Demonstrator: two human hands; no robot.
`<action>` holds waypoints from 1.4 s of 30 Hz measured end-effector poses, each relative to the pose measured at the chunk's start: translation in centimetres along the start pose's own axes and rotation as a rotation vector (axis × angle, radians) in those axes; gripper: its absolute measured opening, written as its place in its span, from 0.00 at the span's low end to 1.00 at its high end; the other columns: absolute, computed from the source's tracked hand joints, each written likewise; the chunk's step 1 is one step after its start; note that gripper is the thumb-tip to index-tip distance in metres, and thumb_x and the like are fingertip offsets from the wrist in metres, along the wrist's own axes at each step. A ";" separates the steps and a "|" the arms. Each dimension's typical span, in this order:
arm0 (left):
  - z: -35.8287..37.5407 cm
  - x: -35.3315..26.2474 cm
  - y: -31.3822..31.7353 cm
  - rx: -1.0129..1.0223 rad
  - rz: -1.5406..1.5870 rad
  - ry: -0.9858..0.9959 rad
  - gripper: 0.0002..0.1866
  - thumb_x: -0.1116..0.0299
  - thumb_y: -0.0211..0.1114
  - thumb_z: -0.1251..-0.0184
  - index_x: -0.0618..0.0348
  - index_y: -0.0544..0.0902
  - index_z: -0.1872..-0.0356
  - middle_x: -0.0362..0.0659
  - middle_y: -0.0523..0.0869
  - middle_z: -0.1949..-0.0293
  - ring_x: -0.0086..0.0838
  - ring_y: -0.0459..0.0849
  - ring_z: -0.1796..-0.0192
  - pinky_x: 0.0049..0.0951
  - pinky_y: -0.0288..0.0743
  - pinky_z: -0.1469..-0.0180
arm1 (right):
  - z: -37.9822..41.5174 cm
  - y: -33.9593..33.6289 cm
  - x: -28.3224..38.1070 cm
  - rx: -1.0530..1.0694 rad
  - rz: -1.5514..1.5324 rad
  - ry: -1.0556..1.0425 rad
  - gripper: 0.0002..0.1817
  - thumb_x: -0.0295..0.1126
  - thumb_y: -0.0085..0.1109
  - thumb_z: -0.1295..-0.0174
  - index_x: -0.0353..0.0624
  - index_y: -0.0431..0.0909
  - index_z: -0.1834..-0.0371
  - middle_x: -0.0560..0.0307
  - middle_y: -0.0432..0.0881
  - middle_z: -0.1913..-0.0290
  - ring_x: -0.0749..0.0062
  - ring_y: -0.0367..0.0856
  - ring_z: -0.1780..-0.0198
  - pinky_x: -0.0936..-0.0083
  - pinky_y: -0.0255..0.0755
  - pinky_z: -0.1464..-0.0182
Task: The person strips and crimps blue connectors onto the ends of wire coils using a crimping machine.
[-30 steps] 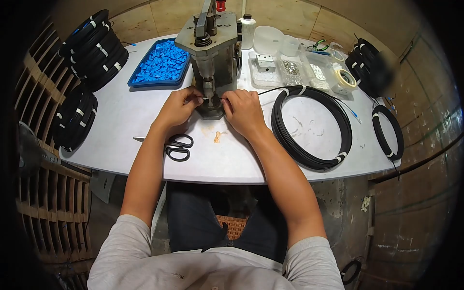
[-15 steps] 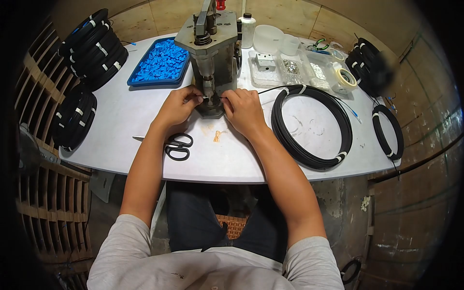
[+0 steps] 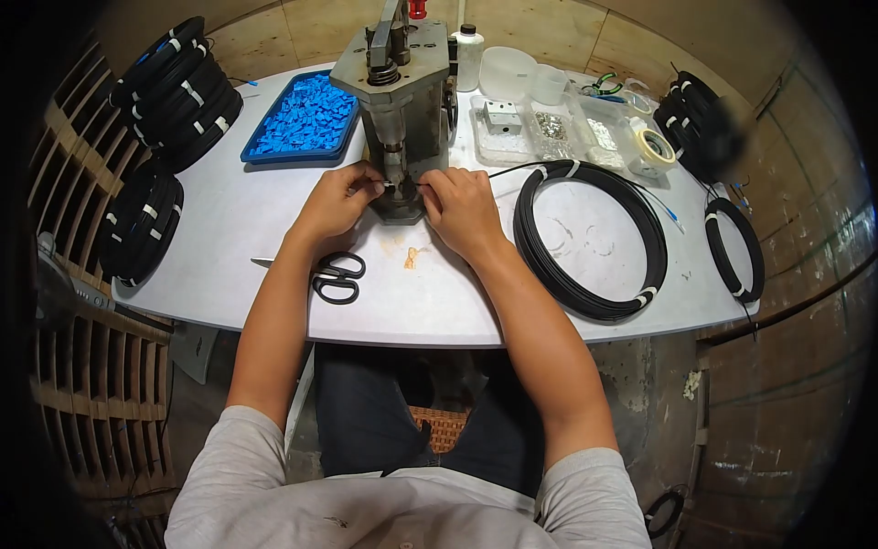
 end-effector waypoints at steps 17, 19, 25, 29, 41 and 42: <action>0.0 0.1 0.0 -0.004 -0.016 0.006 0.09 0.68 0.68 0.30 0.61 0.89 0.56 0.52 0.91 0.65 0.38 0.90 0.62 0.35 0.81 0.54 | 0.0 -0.1 0.0 0.009 -0.013 -0.001 0.06 0.31 0.67 0.36 0.49 0.82 0.58 0.58 0.83 0.67 0.61 0.83 0.60 0.62 0.66 0.53; 0.0 0.0 0.0 -0.004 -0.002 -0.003 0.09 0.68 0.68 0.30 0.61 0.89 0.56 0.52 0.91 0.65 0.38 0.90 0.62 0.35 0.81 0.54 | 0.0 -0.1 0.0 0.008 -0.024 0.003 0.06 0.31 0.67 0.36 0.49 0.82 0.58 0.58 0.83 0.67 0.60 0.83 0.60 0.62 0.66 0.53; -0.1 0.1 0.1 -0.001 -0.013 0.011 0.09 0.67 0.69 0.29 0.61 0.89 0.55 0.52 0.91 0.65 0.39 0.90 0.62 0.35 0.81 0.54 | 0.0 -0.2 0.0 0.025 -0.014 0.012 0.06 0.31 0.67 0.36 0.48 0.83 0.58 0.58 0.83 0.67 0.60 0.83 0.60 0.62 0.66 0.52; 0.0 0.0 0.0 0.001 -0.015 -0.001 0.09 0.67 0.68 0.29 0.61 0.89 0.55 0.52 0.91 0.64 0.39 0.90 0.62 0.35 0.81 0.53 | 0.0 -0.1 0.0 0.018 -0.024 -0.001 0.06 0.31 0.67 0.36 0.49 0.83 0.58 0.58 0.83 0.67 0.60 0.83 0.60 0.62 0.67 0.52; -0.1 0.0 0.0 -0.001 -0.016 0.008 0.09 0.68 0.69 0.30 0.61 0.89 0.56 0.52 0.92 0.65 0.38 0.90 0.62 0.35 0.81 0.54 | 0.0 -0.1 0.0 0.014 -0.017 0.003 0.05 0.31 0.67 0.35 0.49 0.83 0.57 0.58 0.83 0.67 0.61 0.83 0.60 0.62 0.67 0.53; -0.1 0.1 0.0 0.005 -0.012 -0.005 0.09 0.68 0.69 0.30 0.61 0.89 0.55 0.52 0.92 0.64 0.38 0.90 0.61 0.35 0.81 0.53 | 0.0 -0.1 -0.1 0.012 -0.019 0.002 0.05 0.31 0.67 0.35 0.49 0.83 0.58 0.59 0.83 0.67 0.61 0.83 0.60 0.62 0.67 0.53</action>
Point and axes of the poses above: each hand's wrist, its own z-axis away from the middle knuckle, its own y-axis out of the palm, x = y × z, the point moved 2 cm from there along -z, towards the middle knuckle
